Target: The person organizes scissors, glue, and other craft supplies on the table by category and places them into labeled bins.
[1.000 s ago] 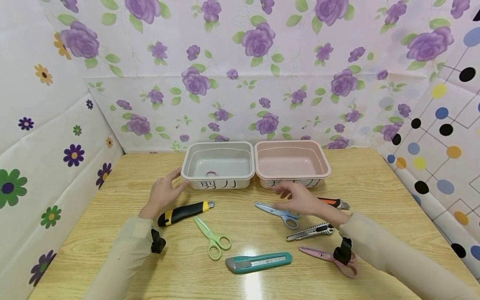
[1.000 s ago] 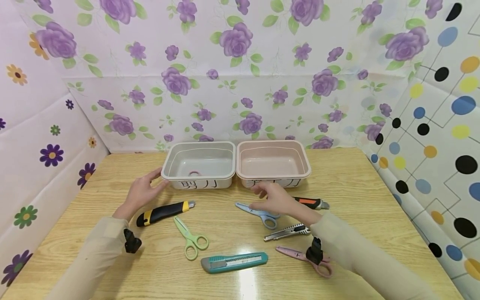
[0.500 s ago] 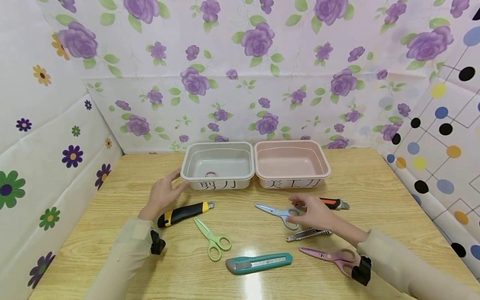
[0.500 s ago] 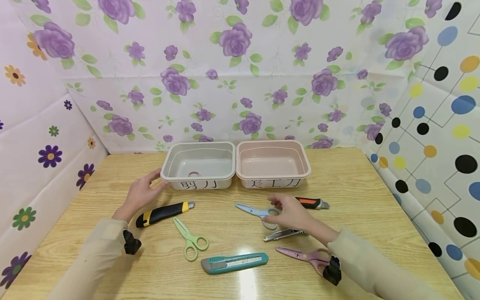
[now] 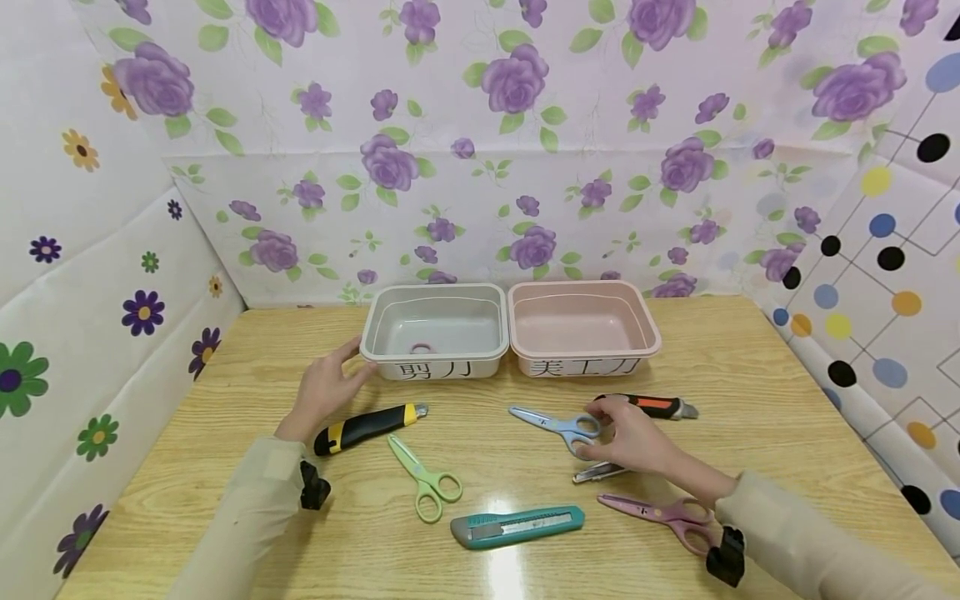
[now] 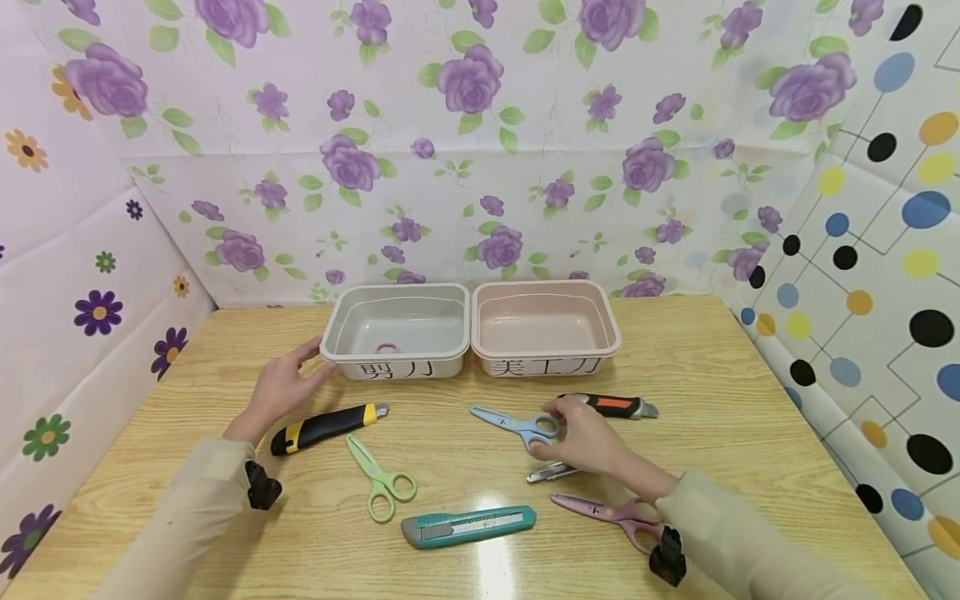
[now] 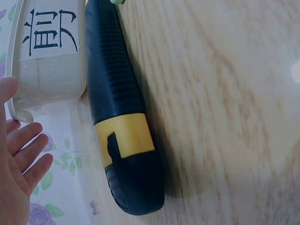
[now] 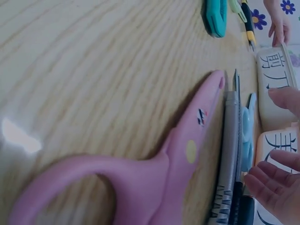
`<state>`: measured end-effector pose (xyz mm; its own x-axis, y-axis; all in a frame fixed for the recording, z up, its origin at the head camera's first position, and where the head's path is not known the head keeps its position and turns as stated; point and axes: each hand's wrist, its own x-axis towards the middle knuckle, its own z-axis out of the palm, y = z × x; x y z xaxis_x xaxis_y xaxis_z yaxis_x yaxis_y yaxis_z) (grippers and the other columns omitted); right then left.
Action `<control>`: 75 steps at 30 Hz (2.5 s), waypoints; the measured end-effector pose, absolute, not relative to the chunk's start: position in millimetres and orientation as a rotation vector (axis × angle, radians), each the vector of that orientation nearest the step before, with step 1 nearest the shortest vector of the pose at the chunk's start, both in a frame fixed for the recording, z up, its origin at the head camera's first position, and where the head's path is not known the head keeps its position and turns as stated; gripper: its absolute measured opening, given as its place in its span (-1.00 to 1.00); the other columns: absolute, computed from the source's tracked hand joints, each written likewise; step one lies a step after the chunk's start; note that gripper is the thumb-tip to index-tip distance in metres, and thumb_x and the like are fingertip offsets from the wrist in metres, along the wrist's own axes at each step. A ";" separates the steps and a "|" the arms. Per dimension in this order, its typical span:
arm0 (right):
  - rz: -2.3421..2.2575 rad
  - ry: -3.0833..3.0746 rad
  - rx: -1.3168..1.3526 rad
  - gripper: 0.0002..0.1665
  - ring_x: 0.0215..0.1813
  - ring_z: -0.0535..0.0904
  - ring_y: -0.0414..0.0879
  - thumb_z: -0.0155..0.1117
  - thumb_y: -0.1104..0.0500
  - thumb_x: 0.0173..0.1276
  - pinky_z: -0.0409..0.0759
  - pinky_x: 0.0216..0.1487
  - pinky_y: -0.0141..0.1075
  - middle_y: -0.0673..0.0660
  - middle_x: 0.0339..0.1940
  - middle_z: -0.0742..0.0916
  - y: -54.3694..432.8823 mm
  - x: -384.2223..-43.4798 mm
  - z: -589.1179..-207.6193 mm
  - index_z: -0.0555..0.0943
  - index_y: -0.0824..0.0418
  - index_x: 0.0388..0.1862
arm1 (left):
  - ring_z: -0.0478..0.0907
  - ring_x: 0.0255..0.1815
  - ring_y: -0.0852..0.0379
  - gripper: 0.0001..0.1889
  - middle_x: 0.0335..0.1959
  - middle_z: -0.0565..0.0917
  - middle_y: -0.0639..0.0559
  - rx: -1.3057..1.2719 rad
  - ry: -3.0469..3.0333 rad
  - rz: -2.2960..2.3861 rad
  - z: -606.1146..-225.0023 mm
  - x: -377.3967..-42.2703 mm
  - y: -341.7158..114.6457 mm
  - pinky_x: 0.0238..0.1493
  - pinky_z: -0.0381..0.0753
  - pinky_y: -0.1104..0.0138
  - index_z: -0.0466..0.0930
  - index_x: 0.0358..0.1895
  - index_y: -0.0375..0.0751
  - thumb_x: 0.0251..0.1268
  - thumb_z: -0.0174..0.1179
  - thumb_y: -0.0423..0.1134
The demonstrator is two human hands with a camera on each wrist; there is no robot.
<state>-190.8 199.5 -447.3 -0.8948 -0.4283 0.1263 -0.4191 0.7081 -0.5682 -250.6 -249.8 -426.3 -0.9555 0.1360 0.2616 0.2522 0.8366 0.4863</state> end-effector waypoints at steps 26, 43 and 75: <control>-0.729 2.974 -0.765 -0.23 -0.19 0.50 -0.07 0.50 -0.05 -0.14 0.49 -0.22 -0.20 0.14 -0.16 0.56 192.8 -190.8 -455.6 0.55 0.40 -0.01 | 0.05 -0.90 0.19 -0.38 0.07 0.53 -0.25 -0.308 -2.768 -0.804 -424.9 -247.6 -248.9 -0.75 0.20 0.30 0.28 0.29 -0.26 0.23 0.14 -0.02; -0.648 2.979 -0.810 -0.26 -0.17 0.49 -0.07 0.50 -0.04 -0.17 0.49 -0.19 -0.19 0.14 -0.15 0.57 189.8 -195.0 -455.4 0.56 0.39 -0.05 | 0.02 -0.90 0.25 -0.38 0.07 0.53 -0.24 -0.317 -2.757 -0.804 -428.1 -250.5 -252.0 -0.69 0.22 0.30 0.28 0.29 -0.24 0.24 0.11 0.01; -0.525 2.999 -1.164 -0.31 -0.33 0.43 -0.20 0.46 -0.12 -0.23 0.45 -0.36 -0.30 0.03 -0.22 0.53 189.8 -204.5 -442.2 0.55 0.23 -0.13 | 0.02 -0.90 0.24 -0.39 0.08 0.52 -0.23 -0.310 -2.767 -0.793 -429.5 -250.6 -250.3 -0.66 0.23 0.29 0.28 0.30 -0.21 0.25 0.11 0.01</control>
<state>-204.5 189.8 -442.2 -0.7388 -0.6360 0.2229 -0.6739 0.6940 -0.2536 -250.6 -250.3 -429.5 -0.9472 0.1347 0.2910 0.2684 0.8295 0.4897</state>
